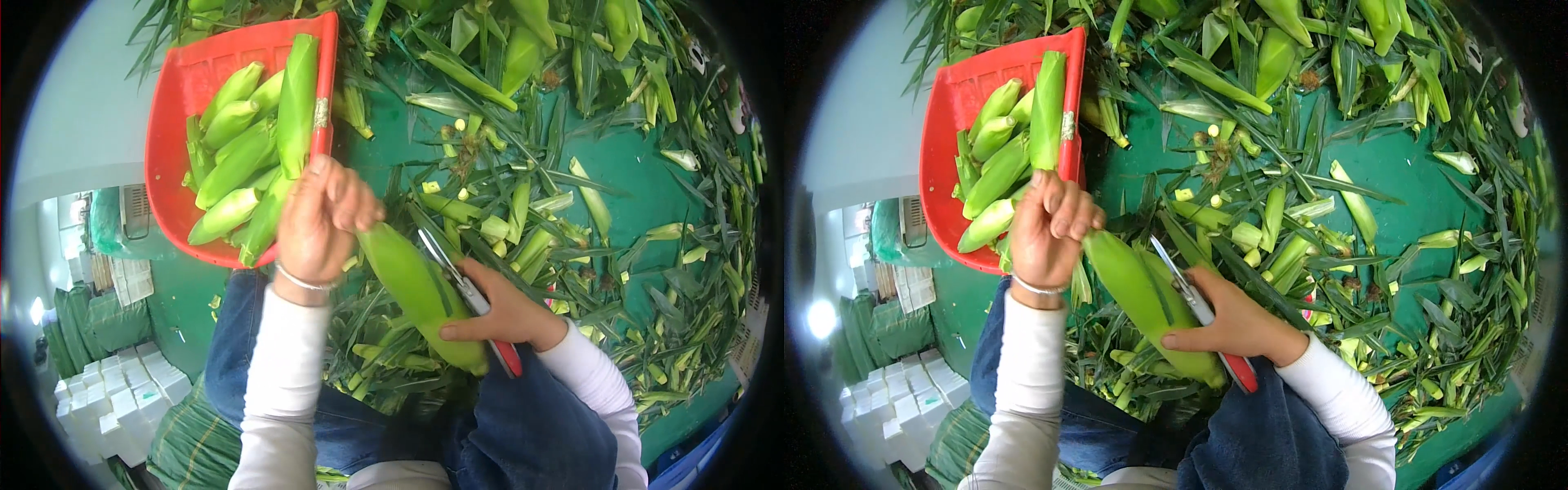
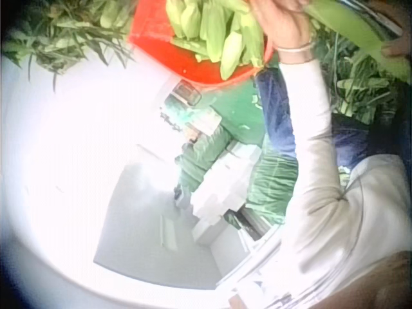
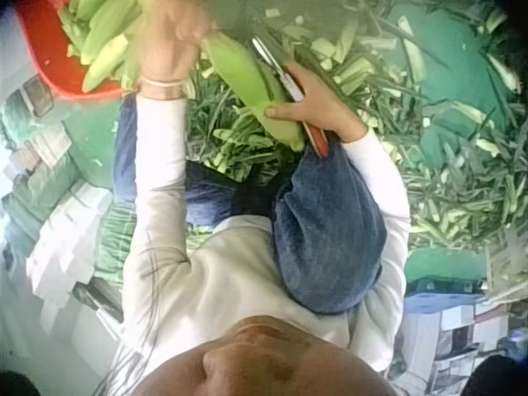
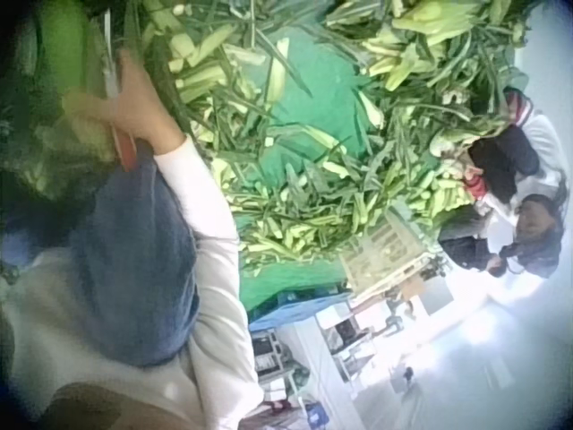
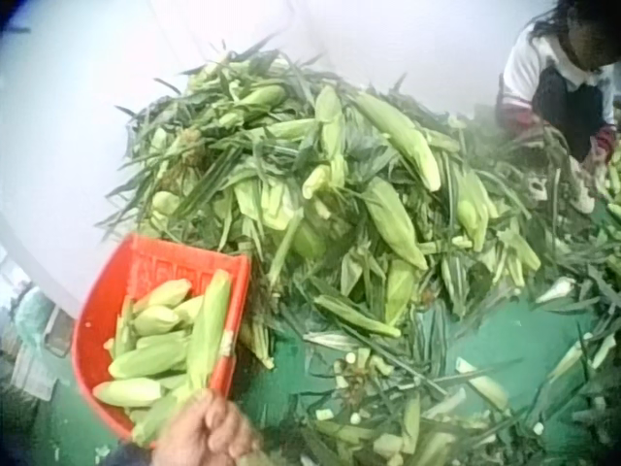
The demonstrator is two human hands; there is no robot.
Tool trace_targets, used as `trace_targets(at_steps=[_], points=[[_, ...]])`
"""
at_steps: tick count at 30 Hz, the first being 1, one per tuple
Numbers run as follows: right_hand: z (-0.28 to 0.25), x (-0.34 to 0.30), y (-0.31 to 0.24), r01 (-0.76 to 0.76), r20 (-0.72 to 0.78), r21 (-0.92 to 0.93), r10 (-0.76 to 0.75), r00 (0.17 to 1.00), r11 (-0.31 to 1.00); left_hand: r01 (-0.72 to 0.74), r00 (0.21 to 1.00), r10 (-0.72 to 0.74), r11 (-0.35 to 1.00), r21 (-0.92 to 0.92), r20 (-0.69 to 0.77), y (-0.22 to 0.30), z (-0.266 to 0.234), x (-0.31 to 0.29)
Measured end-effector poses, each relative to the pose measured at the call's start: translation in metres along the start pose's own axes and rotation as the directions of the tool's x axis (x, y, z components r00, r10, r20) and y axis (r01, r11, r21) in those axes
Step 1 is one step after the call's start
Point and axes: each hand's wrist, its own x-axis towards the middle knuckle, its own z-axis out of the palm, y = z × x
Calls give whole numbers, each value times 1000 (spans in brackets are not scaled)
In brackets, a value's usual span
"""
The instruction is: The person trims the ends and husks of corn using shears and places the trimmed corn into a red plastic bin.
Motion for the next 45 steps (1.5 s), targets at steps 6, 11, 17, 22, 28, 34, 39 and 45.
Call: trace_targets(at_steps=[6,11,17,22,28,34,39,45], points=[[-4,-1,-10,-19,-307,57,35,951,998,153,978,-36,798,583,-207,-19,-16,-40],[-11,5,-42,156,39,-141,-152,988,978,398,880,-298,888,229,-371,-7,-17,-66],[-126,56,3,-235,-718,-331,-82,692,914,-103,745,201,977,188,-636,125,-106,5],[-206,136,-26,-219,-763,-640,-573,300,737,-6,953,54,987,160,-298,61,-38,49],[-265,179,-53,-278,-778,-619,-528,340,734,116,979,-81,975,187,-187,-60,67,140],[-129,74,-14,282,-528,185,-147,837,941,150,976,-119,976,160,-185,-72,31,158],[-71,-19,20,-97,-282,568,303,910,818,361,924,-327,916,-172,199,-97,23,94],[-45,-40,4,94,-557,429,181,810,898,89,963,-159,950,-298,-217,-85,10,3]])
